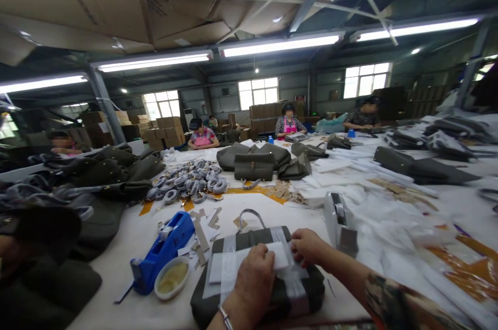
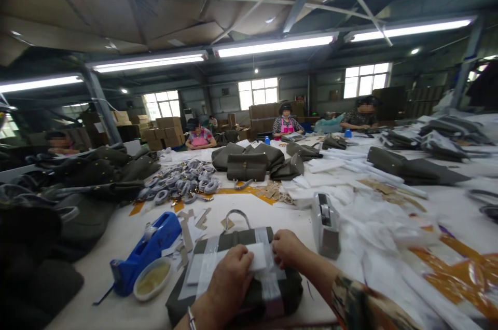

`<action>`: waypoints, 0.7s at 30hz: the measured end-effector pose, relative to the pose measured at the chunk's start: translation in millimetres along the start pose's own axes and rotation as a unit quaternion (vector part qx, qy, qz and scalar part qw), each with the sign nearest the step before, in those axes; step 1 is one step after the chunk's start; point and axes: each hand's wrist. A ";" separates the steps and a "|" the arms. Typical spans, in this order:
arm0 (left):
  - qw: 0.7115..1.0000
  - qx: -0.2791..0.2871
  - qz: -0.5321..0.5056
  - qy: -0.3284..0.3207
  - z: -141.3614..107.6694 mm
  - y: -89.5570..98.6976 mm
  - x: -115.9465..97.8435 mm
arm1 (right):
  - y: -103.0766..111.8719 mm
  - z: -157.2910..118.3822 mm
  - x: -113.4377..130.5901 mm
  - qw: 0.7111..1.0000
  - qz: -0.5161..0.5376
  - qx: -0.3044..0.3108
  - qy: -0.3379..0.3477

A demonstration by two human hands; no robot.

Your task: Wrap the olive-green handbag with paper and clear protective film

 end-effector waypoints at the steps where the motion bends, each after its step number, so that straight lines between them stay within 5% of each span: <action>1: 1.000 -0.008 -0.006 -0.002 0.1 -1.0 1.8 | -1.9 1.1 0.3 1.000 0.002 0.003 -0.006; 15: 0.989 -0.136 -0.057 -0.013 4.2 -14.9 12.2 | -33.3 -0.9 3.2 0.985 0.170 -0.012 -0.010; 21: 0.992 -0.119 0.001 -0.027 1.2 -24.1 11.7 | -35.8 2.6 -16.3 0.936 0.352 0.022 -0.010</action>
Point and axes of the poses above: each hand's wrist, its own z-axis towards the middle knuckle, its own y-axis out of the back of the hand, x = y × z, and after that the axes turned 5 degrees about z, right-handed
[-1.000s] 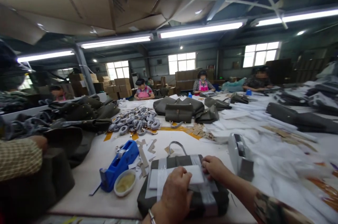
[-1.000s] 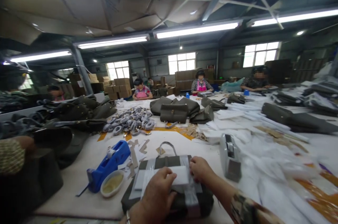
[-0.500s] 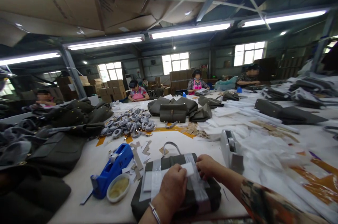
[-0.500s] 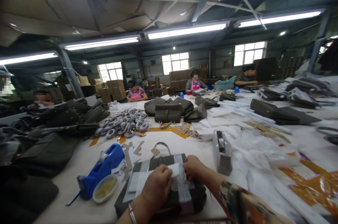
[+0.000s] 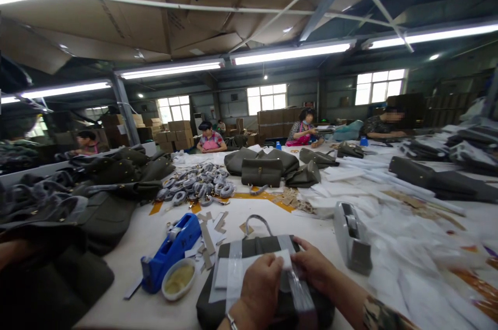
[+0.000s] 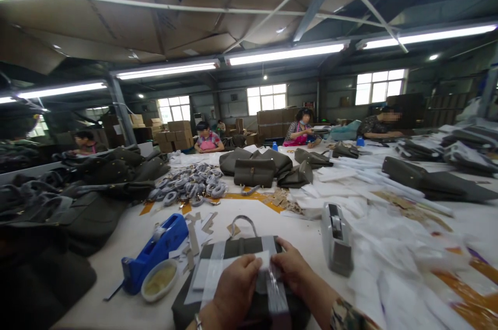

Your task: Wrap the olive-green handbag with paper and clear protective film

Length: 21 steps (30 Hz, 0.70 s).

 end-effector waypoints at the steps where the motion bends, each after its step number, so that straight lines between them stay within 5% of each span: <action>1: 1.000 0.010 0.007 0.004 0.0 0.2 0.2 | 1.9 0.3 -0.9 1.000 0.017 0.004 0.002; 12: 0.973 0.191 0.125 0.046 8.9 4.7 -17.0 | 9.3 -7.8 -2.7 0.995 0.099 -0.004 0.011; 21: 0.963 0.204 0.155 0.087 24.7 -2.6 -26.9 | 12.1 -17.0 -2.2 0.992 0.109 0.049 0.027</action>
Point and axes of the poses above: each hand's wrist, its own z-axis towards the middle knuckle, its own y-axis out of the back of the hand, x = y × z, and after that the axes turned 5 degrees about z, right-handed
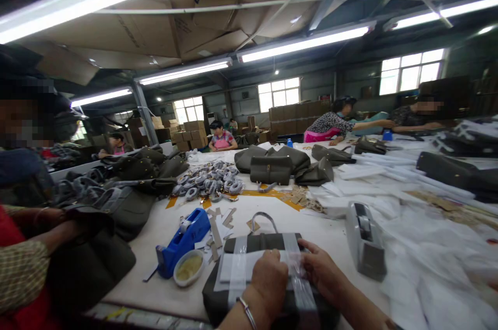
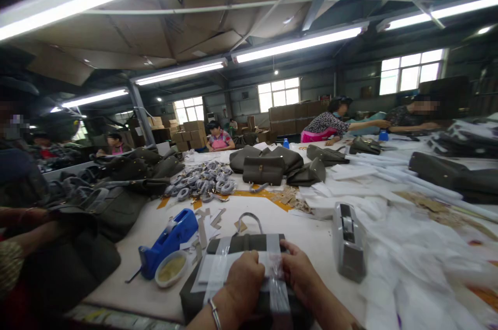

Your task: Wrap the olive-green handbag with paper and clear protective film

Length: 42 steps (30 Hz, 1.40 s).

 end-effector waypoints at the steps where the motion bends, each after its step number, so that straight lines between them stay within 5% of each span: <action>1: 1.000 0.000 0.002 0.000 0.9 -1.1 -1.9 | -0.5 -0.7 -0.3 1.000 -0.001 0.006 0.003; 8: 0.999 0.001 0.004 -0.049 0.6 -6.5 -3.0 | 8.0 4.7 -7.2 0.984 -0.154 0.060 0.063; 13: 0.997 -0.016 -0.018 -0.077 -12.8 -1.7 21.1 | 18.8 9.4 -9.3 0.892 -0.403 -0.004 0.206; 17: 0.991 -0.096 -0.092 -0.033 -25.0 -5.9 39.9 | 14.5 13.9 -2.1 0.824 -0.520 -0.095 0.203; 29: 0.987 -0.092 -0.132 -0.026 -13.0 -19.3 46.1 | -10.7 11.9 4.8 0.892 -0.446 -0.067 -0.033; 35: 0.984 -0.103 -0.139 -0.037 -19.1 -26.7 43.6 | -11.0 13.5 -4.4 0.920 -0.384 -0.077 -0.011; 42: 0.979 -0.127 -0.148 -0.065 -27.0 -32.9 45.1 | -0.5 14.6 -13.6 0.919 -0.377 -0.100 0.048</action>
Point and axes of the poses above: each hand's wrist, its own z-axis towards the middle knuckle, its own y-axis out of the back of the hand, x = y × z, and after that the axes turned 5 degrees about z, right-handed
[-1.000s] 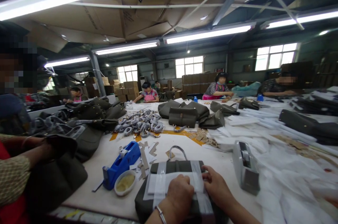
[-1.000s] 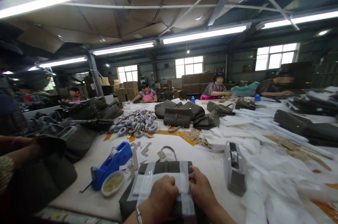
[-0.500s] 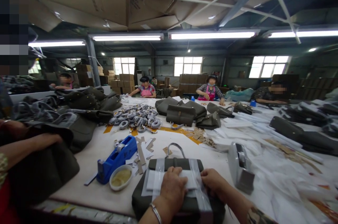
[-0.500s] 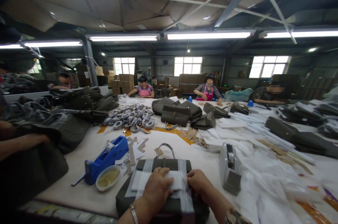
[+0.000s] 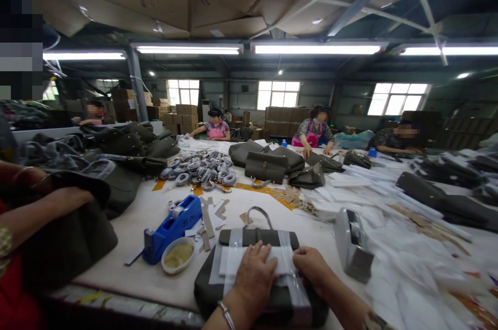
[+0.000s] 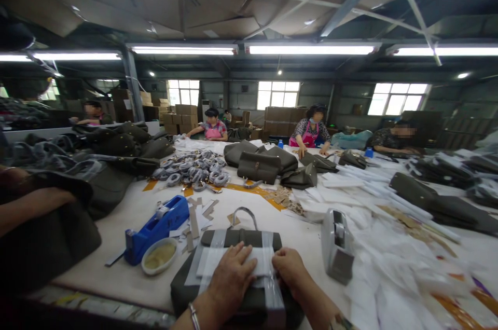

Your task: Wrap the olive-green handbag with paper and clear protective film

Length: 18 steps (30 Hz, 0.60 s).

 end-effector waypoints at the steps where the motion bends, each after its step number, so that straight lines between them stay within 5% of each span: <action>1: 1.000 -0.007 0.000 -0.003 -0.6 -1.2 0.7 | 0.1 0.4 -1.6 1.000 -0.004 -0.004 0.002; 9: 1.000 0.001 -0.005 0.007 2.0 -7.3 4.3 | 9.1 2.9 -0.3 0.989 -0.116 -0.046 0.077; 13: 1.000 0.009 -0.011 0.007 4.1 -7.3 4.5 | 23.7 -11.4 5.7 0.954 -0.211 -0.073 0.201; 16: 1.000 0.011 -0.008 0.012 4.5 -8.0 4.5 | 23.2 -26.9 5.8 0.899 -0.295 -0.017 0.324; 18: 1.000 0.015 -0.009 0.014 5.2 -8.1 4.7 | 17.3 -35.4 4.7 0.885 -0.341 0.055 0.311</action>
Point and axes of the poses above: each hand's wrist, its own z-axis towards the middle knuckle, its own y-axis out of the back of the hand, x = y × z, and after that the axes turned 5 degrees about z, right-handed
